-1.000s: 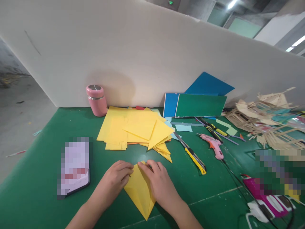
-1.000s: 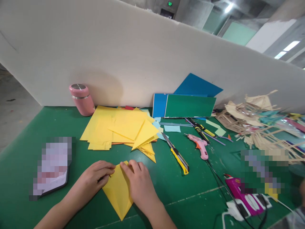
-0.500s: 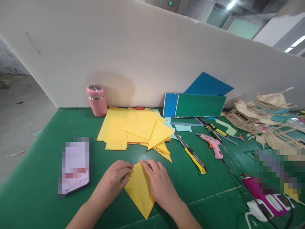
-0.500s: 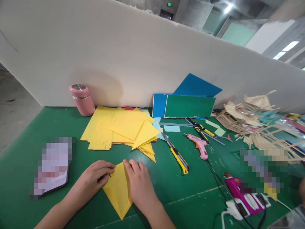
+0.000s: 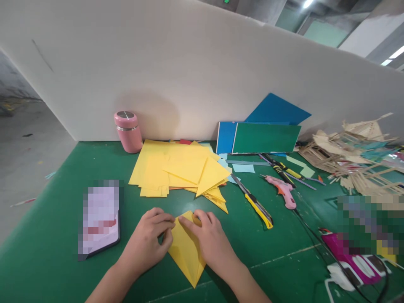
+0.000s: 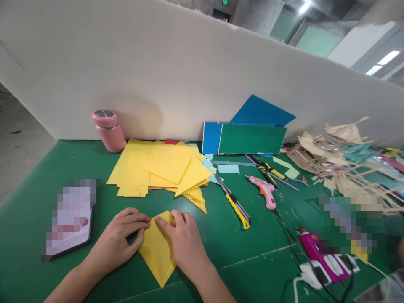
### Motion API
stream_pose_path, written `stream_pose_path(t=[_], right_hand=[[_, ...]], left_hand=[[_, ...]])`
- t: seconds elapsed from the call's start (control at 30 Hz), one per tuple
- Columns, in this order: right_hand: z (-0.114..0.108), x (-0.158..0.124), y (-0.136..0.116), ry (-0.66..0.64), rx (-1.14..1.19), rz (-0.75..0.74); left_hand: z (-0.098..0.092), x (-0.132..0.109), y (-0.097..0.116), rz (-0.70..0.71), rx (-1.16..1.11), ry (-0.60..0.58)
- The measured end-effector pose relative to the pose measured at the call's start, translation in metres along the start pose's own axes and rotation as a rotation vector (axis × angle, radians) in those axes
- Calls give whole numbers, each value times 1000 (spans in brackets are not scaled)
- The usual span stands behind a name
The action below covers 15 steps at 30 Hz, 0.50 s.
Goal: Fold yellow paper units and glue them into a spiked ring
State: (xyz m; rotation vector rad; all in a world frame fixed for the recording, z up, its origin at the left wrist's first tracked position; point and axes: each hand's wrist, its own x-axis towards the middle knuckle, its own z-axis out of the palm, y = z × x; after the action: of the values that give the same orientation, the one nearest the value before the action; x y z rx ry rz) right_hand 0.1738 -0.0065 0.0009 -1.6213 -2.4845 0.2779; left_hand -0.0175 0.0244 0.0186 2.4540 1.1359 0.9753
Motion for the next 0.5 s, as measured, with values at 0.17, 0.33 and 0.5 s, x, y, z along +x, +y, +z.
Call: stream_pose_path(t=[0.17, 0.33, 0.5], right_hand=[[0, 0, 0, 4, 8, 1], [0, 0, -1, -2, 11, -2], [3, -1, -1, 30, 31, 3]], left_hand=[[-6, 0, -4, 13, 78, 0], [-4, -3, -7, -25, 136, -16], [8, -10, -10, -164, 222, 13]])
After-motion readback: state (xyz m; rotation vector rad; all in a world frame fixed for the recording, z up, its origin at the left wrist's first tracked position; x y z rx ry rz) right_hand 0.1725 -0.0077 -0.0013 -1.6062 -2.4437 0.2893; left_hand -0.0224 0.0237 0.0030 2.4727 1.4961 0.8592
